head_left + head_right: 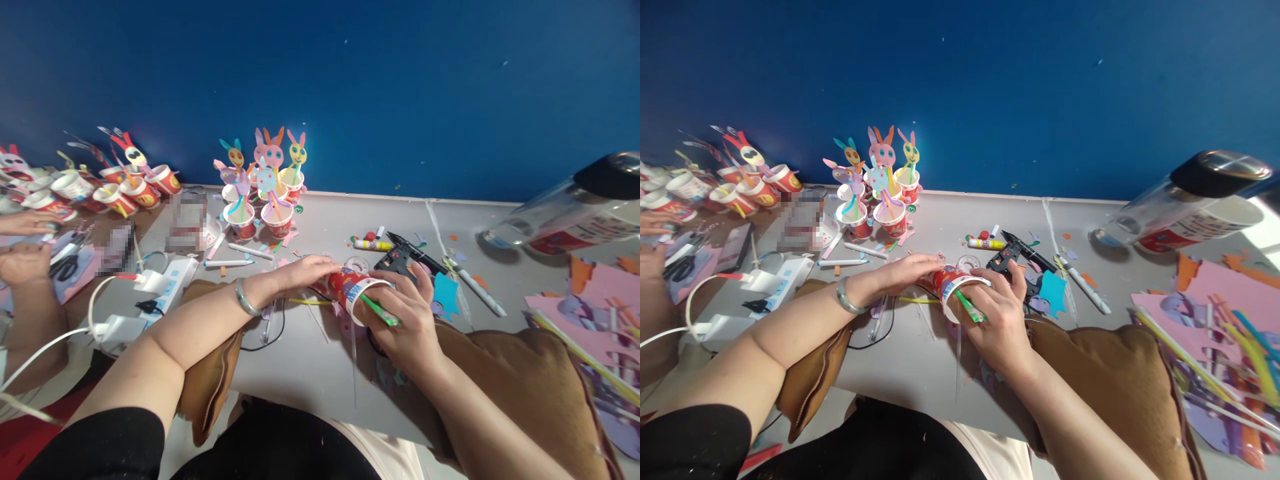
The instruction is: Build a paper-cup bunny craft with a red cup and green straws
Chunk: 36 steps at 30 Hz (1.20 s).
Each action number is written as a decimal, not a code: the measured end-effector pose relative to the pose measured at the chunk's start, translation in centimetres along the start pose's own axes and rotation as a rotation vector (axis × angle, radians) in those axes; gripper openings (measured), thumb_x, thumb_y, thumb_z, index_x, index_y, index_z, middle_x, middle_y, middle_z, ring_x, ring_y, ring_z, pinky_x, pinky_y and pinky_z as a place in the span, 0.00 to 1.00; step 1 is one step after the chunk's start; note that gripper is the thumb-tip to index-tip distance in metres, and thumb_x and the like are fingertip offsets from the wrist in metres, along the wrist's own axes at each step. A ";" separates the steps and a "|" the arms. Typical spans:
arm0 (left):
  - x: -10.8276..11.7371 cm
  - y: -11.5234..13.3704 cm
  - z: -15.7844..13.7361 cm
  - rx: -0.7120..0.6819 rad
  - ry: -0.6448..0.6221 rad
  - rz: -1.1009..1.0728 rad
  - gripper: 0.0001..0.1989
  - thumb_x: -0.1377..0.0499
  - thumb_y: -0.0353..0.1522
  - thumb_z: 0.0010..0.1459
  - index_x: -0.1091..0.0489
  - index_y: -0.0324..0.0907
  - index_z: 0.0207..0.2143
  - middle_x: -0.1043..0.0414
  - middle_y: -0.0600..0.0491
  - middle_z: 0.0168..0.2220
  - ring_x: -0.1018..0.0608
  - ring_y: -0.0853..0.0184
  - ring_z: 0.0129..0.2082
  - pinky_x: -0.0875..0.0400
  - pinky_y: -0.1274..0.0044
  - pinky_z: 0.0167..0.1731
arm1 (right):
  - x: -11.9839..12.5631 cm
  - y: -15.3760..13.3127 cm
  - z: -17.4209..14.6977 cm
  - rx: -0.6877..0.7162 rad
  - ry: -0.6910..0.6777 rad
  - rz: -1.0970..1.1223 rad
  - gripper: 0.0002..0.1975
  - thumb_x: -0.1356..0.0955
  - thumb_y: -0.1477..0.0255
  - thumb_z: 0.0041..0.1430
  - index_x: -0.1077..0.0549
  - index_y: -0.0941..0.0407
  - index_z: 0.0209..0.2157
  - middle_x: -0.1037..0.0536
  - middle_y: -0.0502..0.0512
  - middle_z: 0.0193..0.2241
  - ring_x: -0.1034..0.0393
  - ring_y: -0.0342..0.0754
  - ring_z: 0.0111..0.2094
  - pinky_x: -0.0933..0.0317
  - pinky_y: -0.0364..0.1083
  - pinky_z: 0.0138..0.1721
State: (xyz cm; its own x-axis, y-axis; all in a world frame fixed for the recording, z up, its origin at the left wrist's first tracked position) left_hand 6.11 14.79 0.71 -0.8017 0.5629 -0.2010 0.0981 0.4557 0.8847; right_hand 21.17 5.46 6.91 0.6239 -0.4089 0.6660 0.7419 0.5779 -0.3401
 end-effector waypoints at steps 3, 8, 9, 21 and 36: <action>0.1 -0.1 0.1 -0.046 -0.053 0.160 0.19 0.37 0.45 0.57 0.29 0.37 0.33 0.29 0.54 0.31 0.26 0.71 0.31 0.29 0.77 0.36 | -0.3 0.9 -0.2 -0.021 -0.092 -0.001 0.05 0.33 0.73 0.63 0.27 0.52 0.31 0.19 0.51 0.30 0.24 0.54 0.45 0.53 0.62 0.65; -0.2 -0.1 0.0 -0.057 -0.136 0.163 0.19 0.34 0.39 0.56 0.30 0.38 0.46 0.27 0.53 0.35 0.24 0.70 0.33 0.28 0.74 0.39 | -0.7 1.5 -0.2 -0.005 -0.173 0.031 0.07 0.35 0.75 0.62 0.28 0.51 0.32 0.19 0.50 0.28 0.24 0.55 0.45 0.54 0.63 0.65; -0.3 -0.1 -0.1 -0.053 -0.150 0.137 0.22 0.34 0.38 0.56 0.32 0.39 0.50 0.26 0.52 0.37 0.23 0.70 0.33 0.28 0.72 0.40 | -0.7 1.4 -0.1 0.002 -0.176 0.038 0.07 0.35 0.76 0.62 0.28 0.51 0.32 0.19 0.49 0.29 0.24 0.54 0.45 0.53 0.63 0.65; -1.7 1.1 -1.4 -0.440 -0.305 0.551 0.45 0.25 0.36 0.42 0.35 0.45 0.63 0.28 0.45 0.56 0.25 0.55 0.57 0.34 0.65 0.57 | -0.2 -0.3 0.3 0.161 -0.167 0.056 0.06 0.35 0.77 0.63 0.27 0.52 0.36 0.19 0.51 0.30 0.25 0.54 0.46 0.48 0.62 0.63; -2.2 1.8 -1.9 -0.489 -0.253 0.633 0.30 0.31 0.28 0.48 0.30 0.41 0.55 0.24 0.49 0.51 0.23 0.61 0.50 0.33 0.74 0.51 | 0.8 -0.9 0.5 0.097 0.014 0.050 0.06 0.30 0.77 0.59 0.28 0.51 0.36 0.19 0.49 0.32 0.24 0.52 0.42 0.48 0.62 0.64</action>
State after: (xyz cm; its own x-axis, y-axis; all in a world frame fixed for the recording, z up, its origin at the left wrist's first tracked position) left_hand 6.93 13.01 3.57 -0.5188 0.7762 0.3583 0.1715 -0.3161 0.9331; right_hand 20.87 4.98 8.07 0.6631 -0.3871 0.6406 0.6830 0.6630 -0.3064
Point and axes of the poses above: each hand's wrist, its own z-axis towards the middle knuckle, its own x-axis out of the back of the hand, y = z × x, the point moved 5 cm from there along z, towards the middle knuckle
